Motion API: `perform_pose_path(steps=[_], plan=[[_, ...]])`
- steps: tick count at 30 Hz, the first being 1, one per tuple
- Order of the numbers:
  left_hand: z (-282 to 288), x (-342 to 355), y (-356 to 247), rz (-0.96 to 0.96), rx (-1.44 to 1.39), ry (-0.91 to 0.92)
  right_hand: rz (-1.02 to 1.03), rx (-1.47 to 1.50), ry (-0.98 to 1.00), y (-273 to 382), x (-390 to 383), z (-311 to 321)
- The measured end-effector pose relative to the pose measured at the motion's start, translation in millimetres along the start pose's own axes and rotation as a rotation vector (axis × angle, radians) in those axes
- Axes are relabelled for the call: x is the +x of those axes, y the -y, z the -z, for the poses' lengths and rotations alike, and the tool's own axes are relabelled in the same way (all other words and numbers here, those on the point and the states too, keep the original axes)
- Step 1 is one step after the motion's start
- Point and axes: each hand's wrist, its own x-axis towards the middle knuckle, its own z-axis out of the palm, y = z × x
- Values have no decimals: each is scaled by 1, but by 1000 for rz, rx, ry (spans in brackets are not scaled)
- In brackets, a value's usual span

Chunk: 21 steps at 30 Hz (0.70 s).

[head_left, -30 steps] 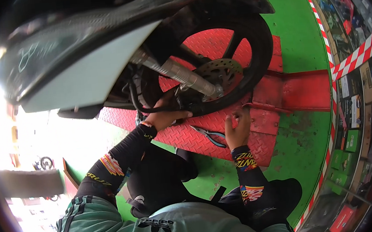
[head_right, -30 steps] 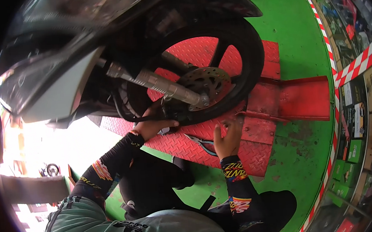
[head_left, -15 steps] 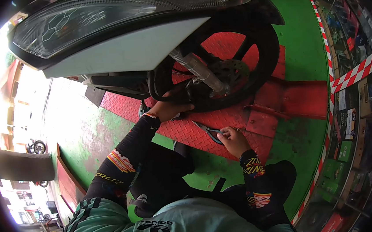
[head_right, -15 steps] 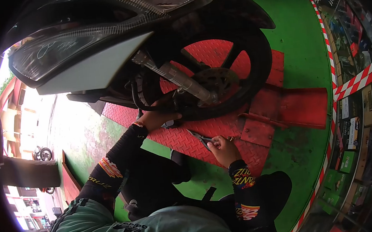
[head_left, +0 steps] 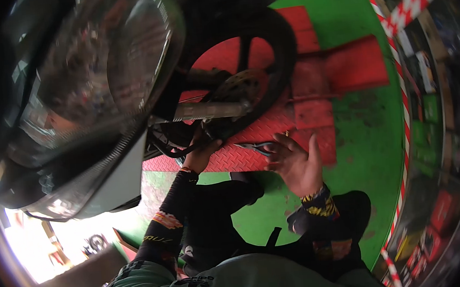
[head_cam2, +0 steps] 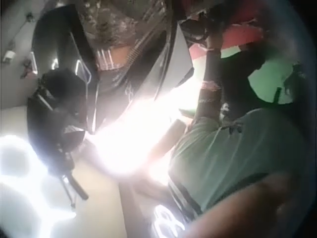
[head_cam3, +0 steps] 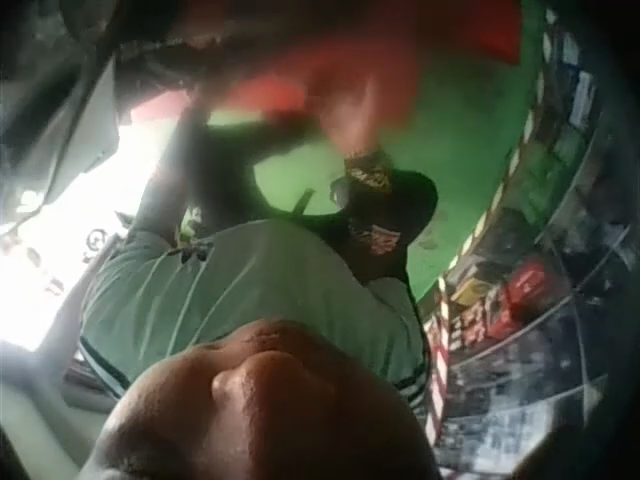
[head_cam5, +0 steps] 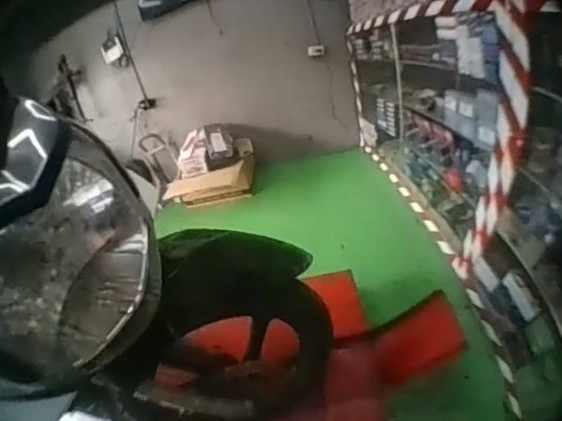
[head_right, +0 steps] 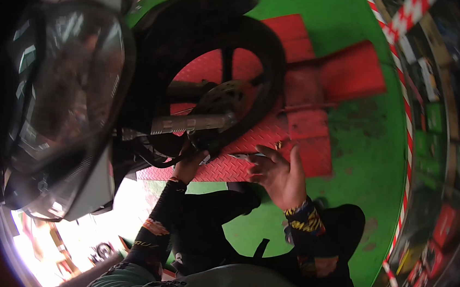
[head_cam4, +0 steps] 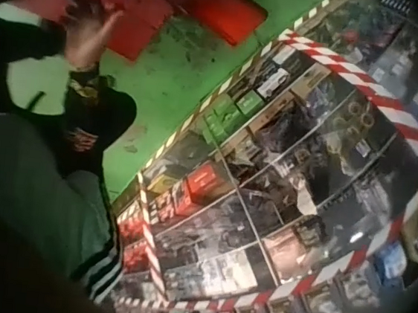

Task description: Disassembling and inspecting a motorcycle front brake caliper using tools.

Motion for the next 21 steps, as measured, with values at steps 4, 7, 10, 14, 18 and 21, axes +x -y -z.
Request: perform_pose_path(steps=[4, 7, 10, 14, 18, 21], plan=[[7, -24, 18, 240, 173, -69, -51, 606, 244, 19, -59, -48], [-13, -66, -1, 219, 537, -2, 27, 697, 258, 45, -126, -98], [-52, -94, -100, 100, 610, 201, 166, 661, 180, 74, -204, -133], [-83, -113, -223, -15, 505, 472, 297, 251, -101, 89, -320, -133], [-94, -92, -281, -51, 364, 695, 229, -976, -943, 45, -431, -48], [-46, -48, -301, -251, 589, 754, 130, -658, -1363, -39, -508, 39]])
